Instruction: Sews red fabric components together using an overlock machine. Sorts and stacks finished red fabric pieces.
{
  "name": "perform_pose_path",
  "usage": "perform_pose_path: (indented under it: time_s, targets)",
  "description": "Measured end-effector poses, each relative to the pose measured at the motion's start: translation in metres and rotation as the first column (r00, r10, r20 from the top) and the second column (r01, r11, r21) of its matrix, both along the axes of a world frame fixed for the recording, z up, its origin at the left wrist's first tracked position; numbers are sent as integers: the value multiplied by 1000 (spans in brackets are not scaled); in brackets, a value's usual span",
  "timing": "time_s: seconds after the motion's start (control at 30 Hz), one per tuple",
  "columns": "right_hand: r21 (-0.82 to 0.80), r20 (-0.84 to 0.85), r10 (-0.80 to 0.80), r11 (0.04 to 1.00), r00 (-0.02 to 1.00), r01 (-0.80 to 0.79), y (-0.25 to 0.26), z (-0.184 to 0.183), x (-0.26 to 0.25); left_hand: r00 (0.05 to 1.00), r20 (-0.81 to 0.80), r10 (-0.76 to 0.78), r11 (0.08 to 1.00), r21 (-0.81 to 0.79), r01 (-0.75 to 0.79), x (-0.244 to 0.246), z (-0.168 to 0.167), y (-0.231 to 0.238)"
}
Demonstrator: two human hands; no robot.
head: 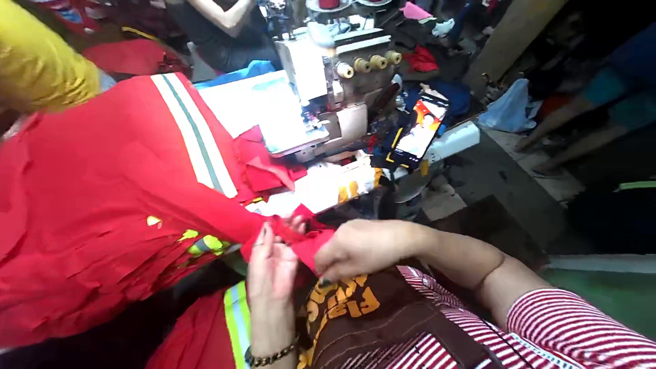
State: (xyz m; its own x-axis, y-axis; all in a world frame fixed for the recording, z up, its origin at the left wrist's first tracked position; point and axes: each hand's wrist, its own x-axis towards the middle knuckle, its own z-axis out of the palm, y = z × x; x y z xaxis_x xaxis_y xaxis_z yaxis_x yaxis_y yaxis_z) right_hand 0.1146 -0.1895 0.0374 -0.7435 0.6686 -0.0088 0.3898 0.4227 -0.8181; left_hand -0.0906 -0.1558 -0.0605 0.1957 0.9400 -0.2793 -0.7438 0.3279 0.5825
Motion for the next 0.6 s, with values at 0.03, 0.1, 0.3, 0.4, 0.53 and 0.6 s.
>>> perform_pose_path:
  time_s: [0.03, 0.1, 0.3, 0.4, 0.53, 0.6]
  targets:
    - [-4, 52, 21, 1000, 998, -21, -6, -2, 7, 999, -14, 30, 999, 24, -30, -6, 0, 6]
    - [-14, 82, 30, 999, 996, -29, -12, -8, 22, 985, -144, 98, 995, 50, -91, -15, 9, 7]
    - [-173, -70, -24, 985, 997, 11, -13, -14, 33, 916, -314, 251, 961, 198, -195, -25, 41, -10]
    - [-74, -80, 12, 997, 997, -18, -7, -24, 24, 863, -359, 356, 915, 323, -244, -58, 58, -6]
    - [75, -104, -24, 997, 994, 32, 4, -32, 18, 793, -398, 462, 841, 480, -249, -91, 71, 4]
    - [82, -128, -12, 996, 992, 23, 5, -17, 12, 783, -541, 309, 859, 511, 14, -74, 78, 0]
